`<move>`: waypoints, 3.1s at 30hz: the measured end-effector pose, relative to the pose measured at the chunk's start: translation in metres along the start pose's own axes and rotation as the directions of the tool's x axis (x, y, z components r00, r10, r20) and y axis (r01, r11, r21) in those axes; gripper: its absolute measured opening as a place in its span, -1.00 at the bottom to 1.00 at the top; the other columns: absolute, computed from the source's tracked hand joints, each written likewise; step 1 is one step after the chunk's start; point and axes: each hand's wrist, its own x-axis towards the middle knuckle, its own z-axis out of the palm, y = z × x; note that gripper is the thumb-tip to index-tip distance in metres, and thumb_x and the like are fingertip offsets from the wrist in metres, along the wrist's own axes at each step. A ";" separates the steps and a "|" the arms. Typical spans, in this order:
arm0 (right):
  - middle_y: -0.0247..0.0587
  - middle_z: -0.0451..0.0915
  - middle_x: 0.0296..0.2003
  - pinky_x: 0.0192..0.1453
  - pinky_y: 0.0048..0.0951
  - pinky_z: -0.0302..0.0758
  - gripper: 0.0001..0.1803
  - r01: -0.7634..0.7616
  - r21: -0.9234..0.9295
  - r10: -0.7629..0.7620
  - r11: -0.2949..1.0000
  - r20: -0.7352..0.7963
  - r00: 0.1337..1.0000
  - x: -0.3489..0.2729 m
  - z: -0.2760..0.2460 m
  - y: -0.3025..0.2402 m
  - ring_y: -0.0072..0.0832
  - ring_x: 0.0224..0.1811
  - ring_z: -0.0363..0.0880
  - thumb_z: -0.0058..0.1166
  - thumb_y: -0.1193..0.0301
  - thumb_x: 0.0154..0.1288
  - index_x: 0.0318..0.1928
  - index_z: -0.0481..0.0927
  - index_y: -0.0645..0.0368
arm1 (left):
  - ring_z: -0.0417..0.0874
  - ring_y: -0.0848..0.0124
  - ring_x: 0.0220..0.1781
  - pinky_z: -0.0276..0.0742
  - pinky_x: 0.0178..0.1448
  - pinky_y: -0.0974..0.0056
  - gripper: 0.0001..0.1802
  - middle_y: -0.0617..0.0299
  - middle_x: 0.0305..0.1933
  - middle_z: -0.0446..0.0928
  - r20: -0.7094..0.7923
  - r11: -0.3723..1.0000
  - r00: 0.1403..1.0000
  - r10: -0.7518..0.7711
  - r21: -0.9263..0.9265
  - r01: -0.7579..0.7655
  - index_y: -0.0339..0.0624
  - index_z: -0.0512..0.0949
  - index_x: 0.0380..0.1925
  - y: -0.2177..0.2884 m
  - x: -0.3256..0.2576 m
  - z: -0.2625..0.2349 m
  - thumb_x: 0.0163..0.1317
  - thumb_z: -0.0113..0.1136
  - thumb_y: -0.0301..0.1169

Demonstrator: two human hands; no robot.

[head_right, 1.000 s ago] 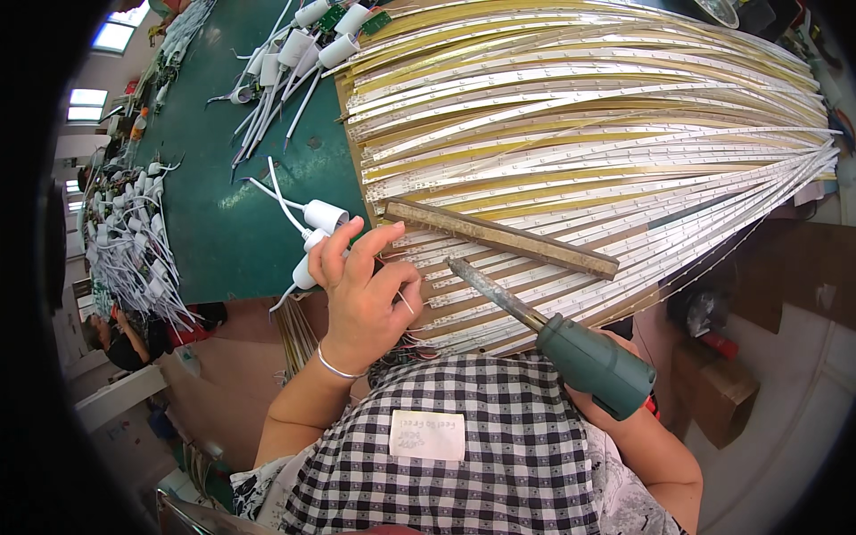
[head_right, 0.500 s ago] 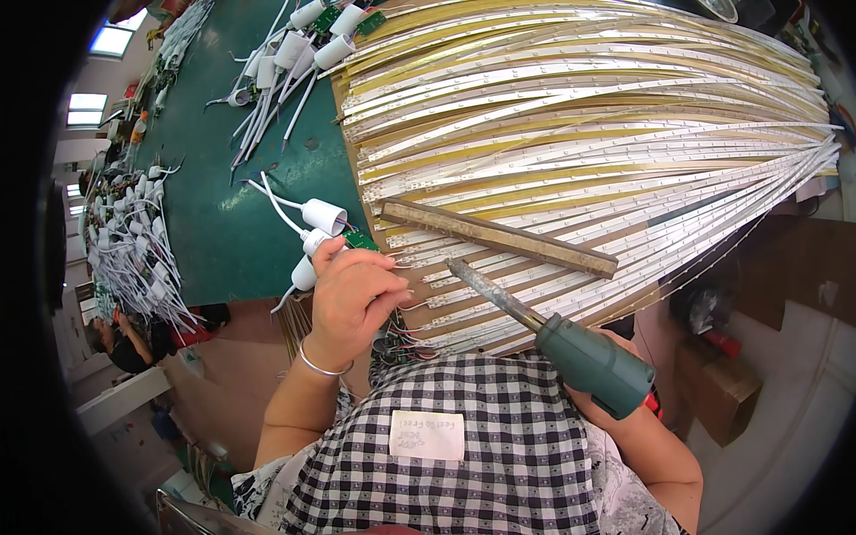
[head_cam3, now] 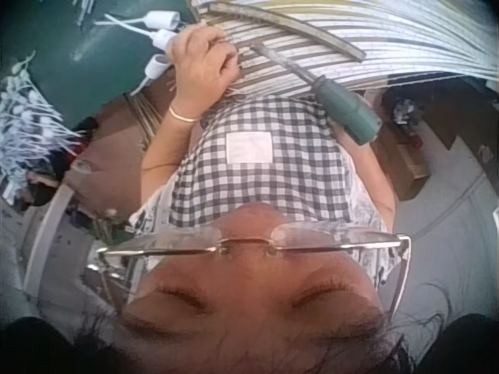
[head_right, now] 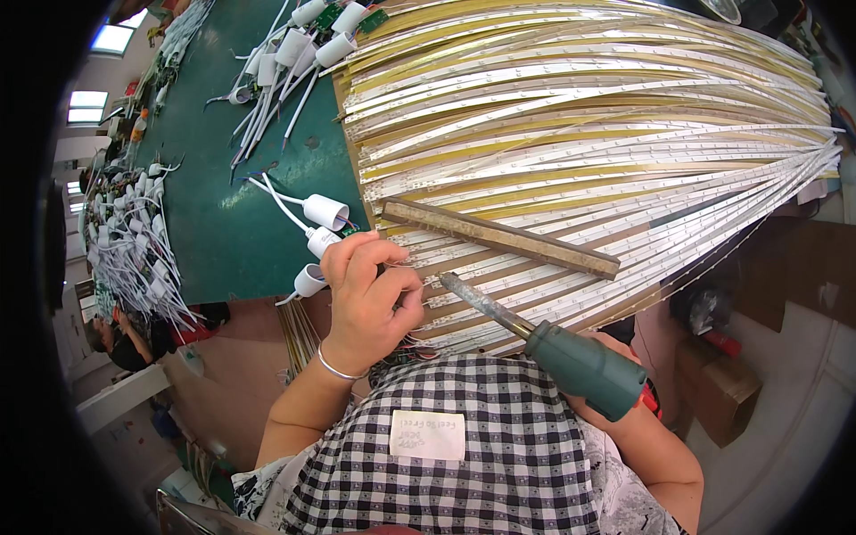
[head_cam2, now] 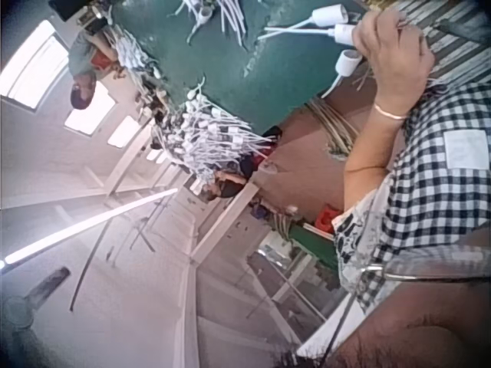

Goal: The person solders electronic wire components onto the ends of LED light strips using a soldering gun.

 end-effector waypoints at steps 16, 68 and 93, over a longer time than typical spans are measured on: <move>-0.14 0.55 -0.17 0.10 -0.19 0.33 -0.65 0.007 0.015 -0.009 1.000 0.140 0.990 0.003 -0.003 0.002 -0.16 -0.02 0.41 0.20 0.48 -0.10 -0.19 0.56 0.22 | 0.34 0.16 0.12 0.12 0.15 0.08 -0.77 0.32 -0.08 0.46 0.030 1.000 0.999 -0.014 0.008 0.013 -0.03 0.45 -0.57 0.000 0.001 0.001 -0.31 0.23 -0.55; -0.22 0.53 -0.43 -0.36 -0.58 0.37 -0.40 -0.128 0.523 0.252 0.842 -0.173 0.952 -0.010 0.011 0.021 -0.55 -0.45 0.47 0.07 0.05 0.23 0.03 0.42 0.35 | 0.30 0.18 0.16 0.08 0.17 -0.01 -0.86 0.35 -0.05 0.45 -0.020 0.982 0.998 -0.056 0.179 0.059 0.00 0.51 -0.53 0.000 0.010 -0.013 -0.15 0.29 -0.41; -0.19 0.48 -0.61 -0.60 -0.64 0.24 -0.64 -0.168 0.571 0.378 0.804 -0.271 0.885 -0.001 0.009 0.010 -0.60 -0.67 0.33 -0.20 0.43 0.15 -0.04 0.42 0.29 | 0.44 0.32 0.05 0.15 0.11 0.12 -0.54 0.32 -0.09 0.46 -0.005 0.836 0.930 -0.366 0.438 0.332 0.03 0.51 -0.07 -0.140 0.040 -0.099 -0.06 0.33 -0.37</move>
